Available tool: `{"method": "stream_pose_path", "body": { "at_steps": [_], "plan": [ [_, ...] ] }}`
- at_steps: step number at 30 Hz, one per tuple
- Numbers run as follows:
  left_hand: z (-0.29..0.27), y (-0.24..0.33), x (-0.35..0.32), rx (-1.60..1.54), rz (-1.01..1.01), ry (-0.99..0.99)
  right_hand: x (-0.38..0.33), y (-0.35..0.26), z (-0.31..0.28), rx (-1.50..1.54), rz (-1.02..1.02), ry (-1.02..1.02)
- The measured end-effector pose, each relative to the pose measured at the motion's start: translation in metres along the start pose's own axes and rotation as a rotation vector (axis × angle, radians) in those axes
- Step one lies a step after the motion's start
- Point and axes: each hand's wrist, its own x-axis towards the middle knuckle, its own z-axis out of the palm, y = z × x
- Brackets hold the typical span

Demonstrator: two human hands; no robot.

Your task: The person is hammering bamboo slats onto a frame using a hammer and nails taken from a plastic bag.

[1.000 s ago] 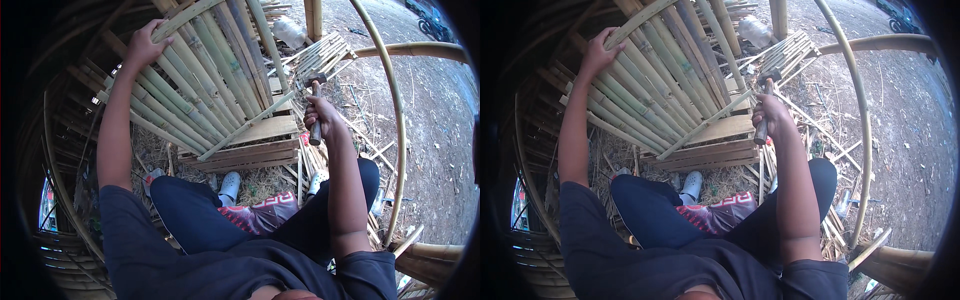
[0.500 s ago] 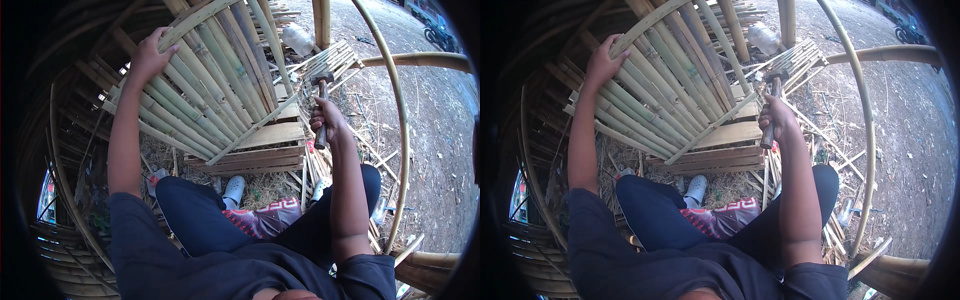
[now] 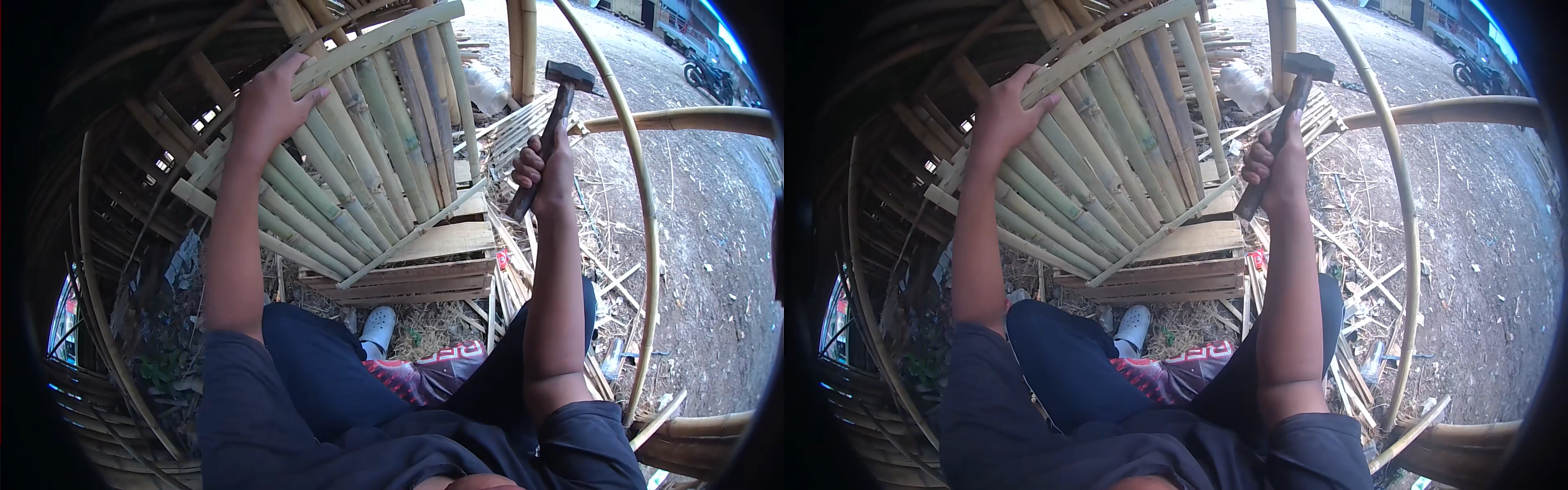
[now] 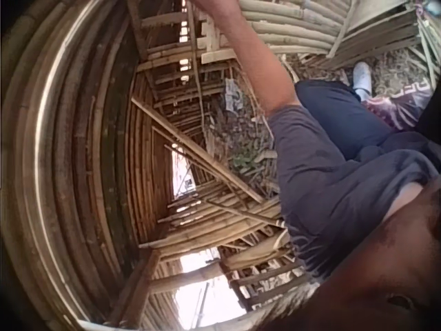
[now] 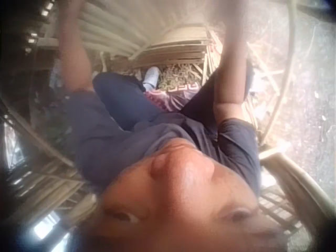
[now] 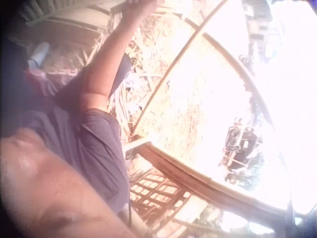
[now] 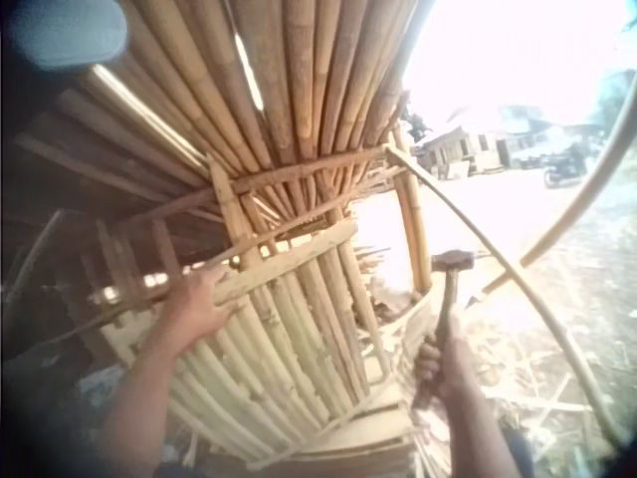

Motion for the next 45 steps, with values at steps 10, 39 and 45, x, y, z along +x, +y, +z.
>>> {"method": "stream_pose_path", "body": {
  "at_steps": [10,39,45],
  "plan": [
    [-0.005,0.015,-0.008,0.031,-0.004,0.019,-0.014,-0.078,-0.027,0.501,-0.581,0.286],
    [-0.007,0.018,-0.011,0.024,0.033,-0.063,0.014,-0.02,0.037,0.453,-0.325,0.021],
    [-0.01,0.027,-0.013,-0.009,0.078,-0.093,0.019,0.033,0.092,-0.154,0.139,-0.225]
  ]
}}
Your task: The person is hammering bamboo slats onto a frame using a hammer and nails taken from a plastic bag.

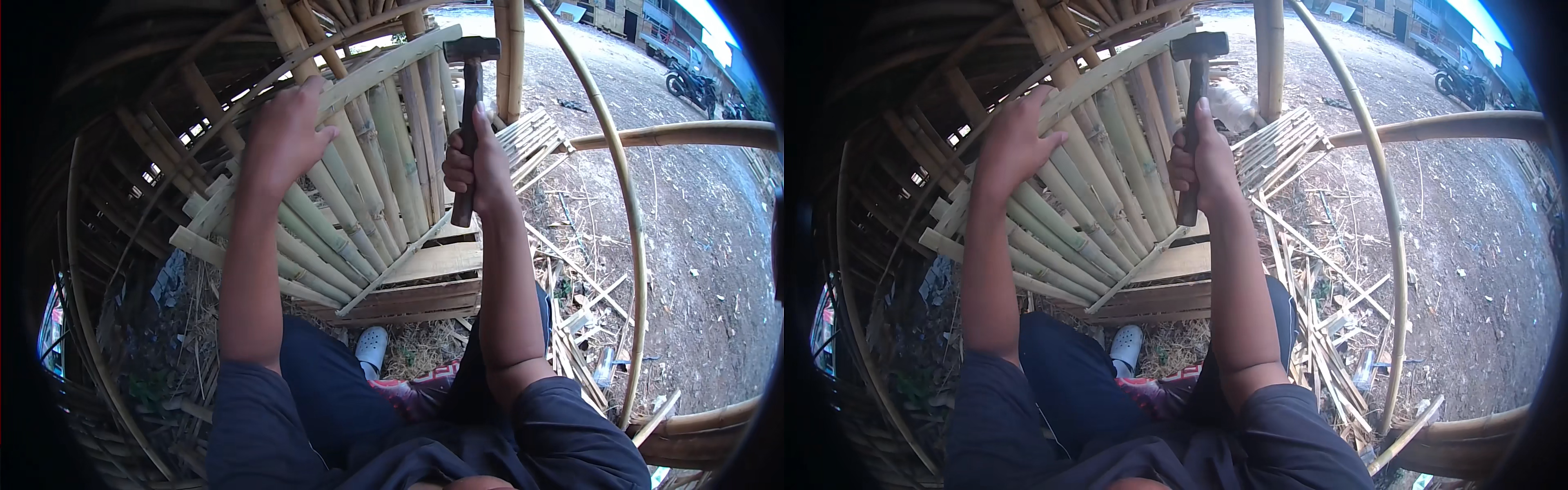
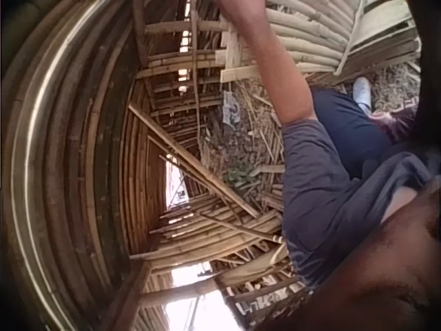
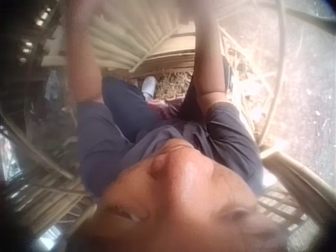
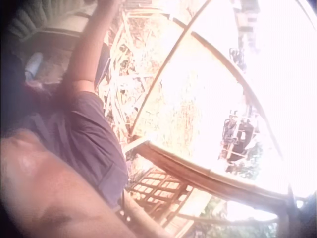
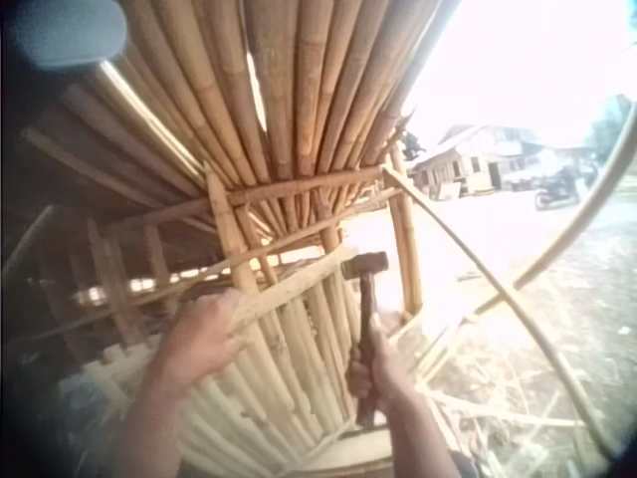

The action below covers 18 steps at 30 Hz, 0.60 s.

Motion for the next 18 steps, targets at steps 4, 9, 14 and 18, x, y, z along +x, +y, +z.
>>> {"method": "stream_pose_path", "body": {
  "at_steps": [4,9,14,18],
  "plan": [
    [0.004,-0.022,0.003,0.043,-0.083,0.021,-0.011,0.0,0.001,0.128,-0.013,-0.014],
    [0.001,-0.004,0.006,0.037,-0.072,0.009,-0.024,-0.034,-0.043,0.376,-0.314,0.169],
    [-0.005,0.008,0.007,0.03,-0.074,-0.045,-0.029,-0.044,-0.056,0.505,-0.474,0.302],
    [-0.005,0.017,0.007,0.013,-0.065,-0.055,-0.009,-0.016,-0.004,0.393,-0.238,0.261]
  ]
}}
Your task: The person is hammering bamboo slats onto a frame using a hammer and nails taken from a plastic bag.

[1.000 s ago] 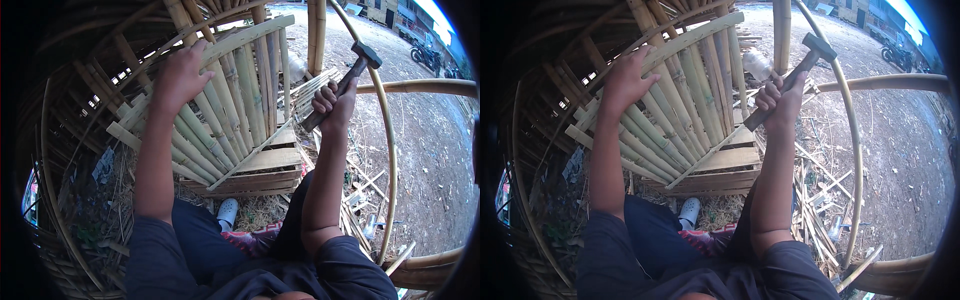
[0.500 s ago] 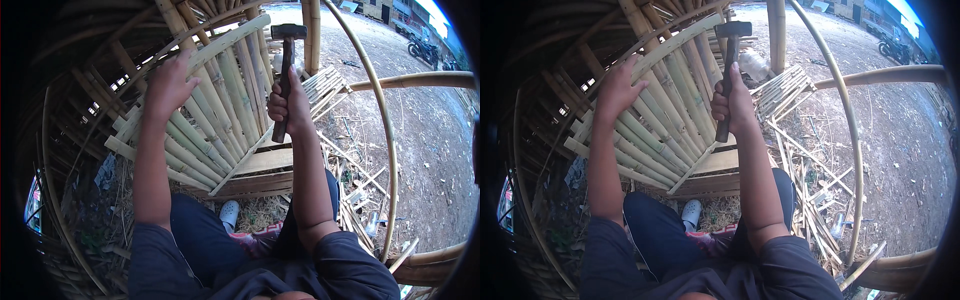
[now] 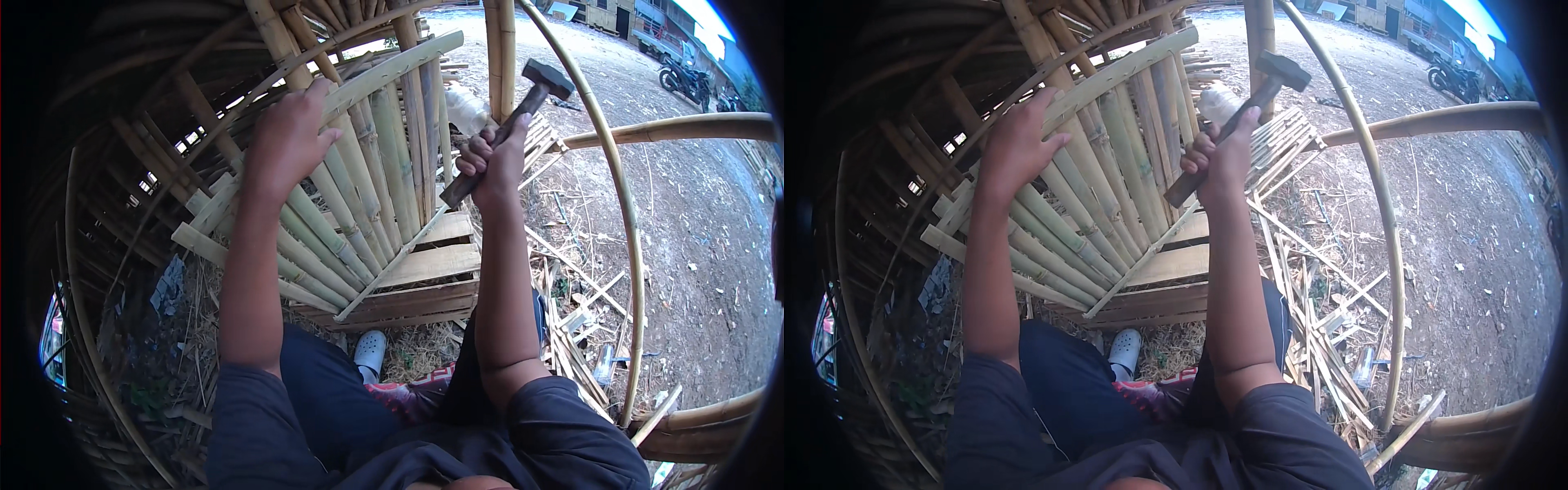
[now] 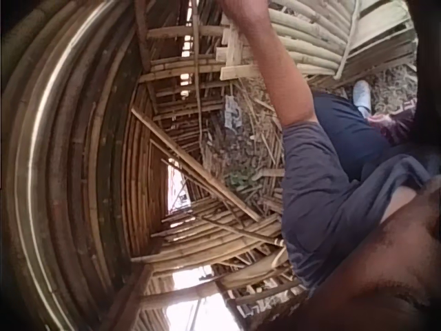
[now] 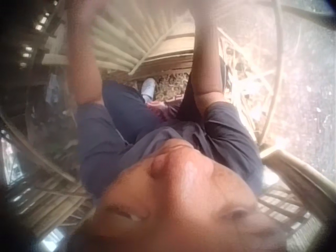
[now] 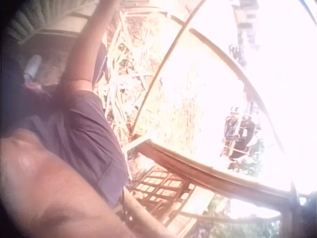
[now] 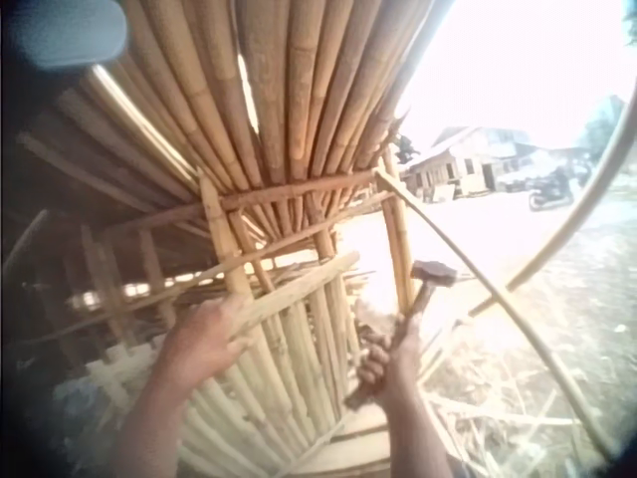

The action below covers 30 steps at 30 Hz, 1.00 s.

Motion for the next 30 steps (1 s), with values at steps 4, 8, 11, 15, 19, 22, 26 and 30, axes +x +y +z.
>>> {"method": "stream_pose_path", "body": {
  "at_steps": [4,8,11,15,19,22,26,30],
  "plan": [
    [0.009,-0.018,0.004,0.043,-0.014,0.026,0.002,0.027,0.005,-0.399,0.297,-0.238],
    [0.007,-0.025,0.006,0.002,-0.017,0.066,-0.006,0.016,-0.001,-0.203,0.214,-0.172],
    [0.009,-0.017,0.005,0.03,-0.035,0.053,0.003,-0.015,-0.022,0.003,0.052,-0.04],
    [0.01,-0.012,0.006,0.052,-0.028,0.06,0.002,-0.044,-0.045,0.226,-0.174,0.051],
    [0.001,0.005,0.004,0.053,-0.045,0.02,0.004,-0.04,-0.038,0.252,-0.197,0.071],
    [-0.003,0.014,0.003,0.068,-0.03,-0.013,0.002,0.006,-0.003,0.1,-0.014,0.035],
    [0.011,0.005,0.006,0.077,-0.028,0.024,0.007,0.032,0.0,-0.325,0.287,-0.17],
    [0.007,-0.008,0.003,0.095,0.086,0.14,-0.004,0.025,-0.001,-0.163,0.261,-0.16]
  ]
}}
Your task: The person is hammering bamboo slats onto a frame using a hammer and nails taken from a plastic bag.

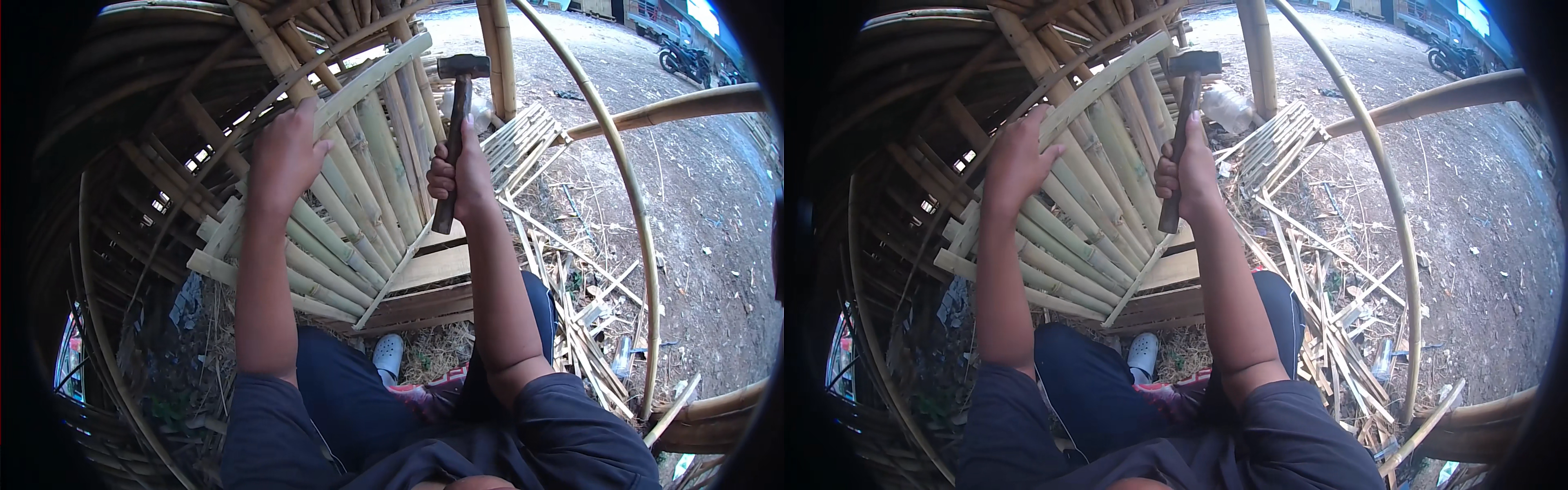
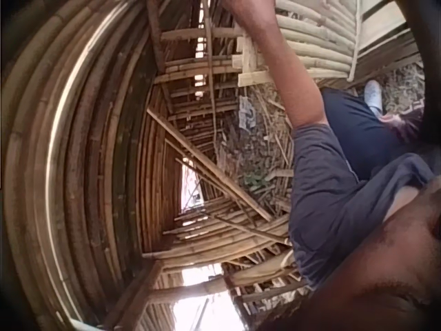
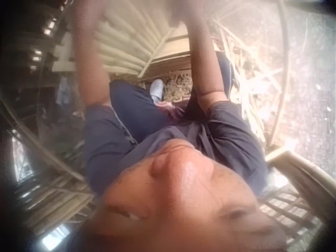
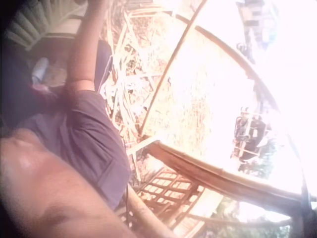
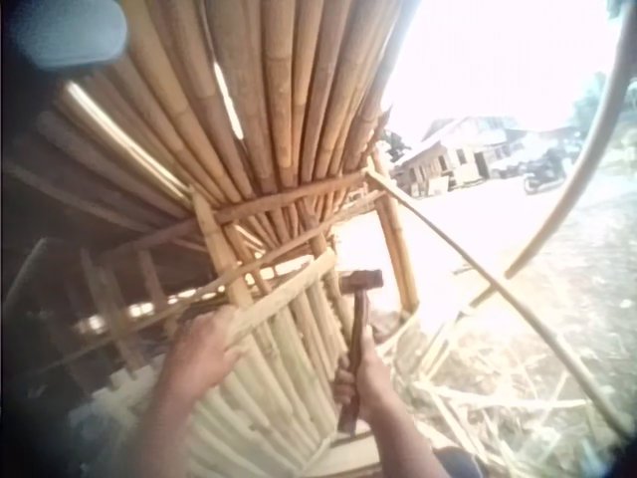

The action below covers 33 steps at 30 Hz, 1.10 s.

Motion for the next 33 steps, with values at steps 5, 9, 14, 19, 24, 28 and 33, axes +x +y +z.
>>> {"method": "stream_pose_path", "body": {
  "at_steps": [5,9,14,19,24,28,33],
  "plan": [
    [0.003,0.009,0.004,-0.025,-0.091,-0.098,-0.005,-0.042,-0.05,0.298,-0.281,0.175],
    [-0.006,0.02,0.004,-0.007,-0.121,-0.131,-0.011,-0.059,-0.068,0.446,-0.468,0.313],
    [-0.01,0.029,0.005,-0.002,-0.097,-0.15,-0.004,-0.036,-0.018,0.308,-0.368,0.222],
    [0.003,0.013,0.005,-0.003,-0.071,-0.102,0.005,-0.003,0.005,-0.236,-0.016,0.009],
    [0.005,-0.008,0.002,-0.023,-0.12,-0.116,-0.006,-0.009,-0.002,0.049,-0.099,0.074],
    [0.004,0.005,0.003,-0.017,-0.09,-0.086,-0.011,-0.037,-0.029,0.352,-0.353,0.227],
    [-0.004,0.022,0.003,0.005,-0.117,-0.122,-0.014,-0.036,-0.021,0.397,-0.489,0.42]
  ]
}}
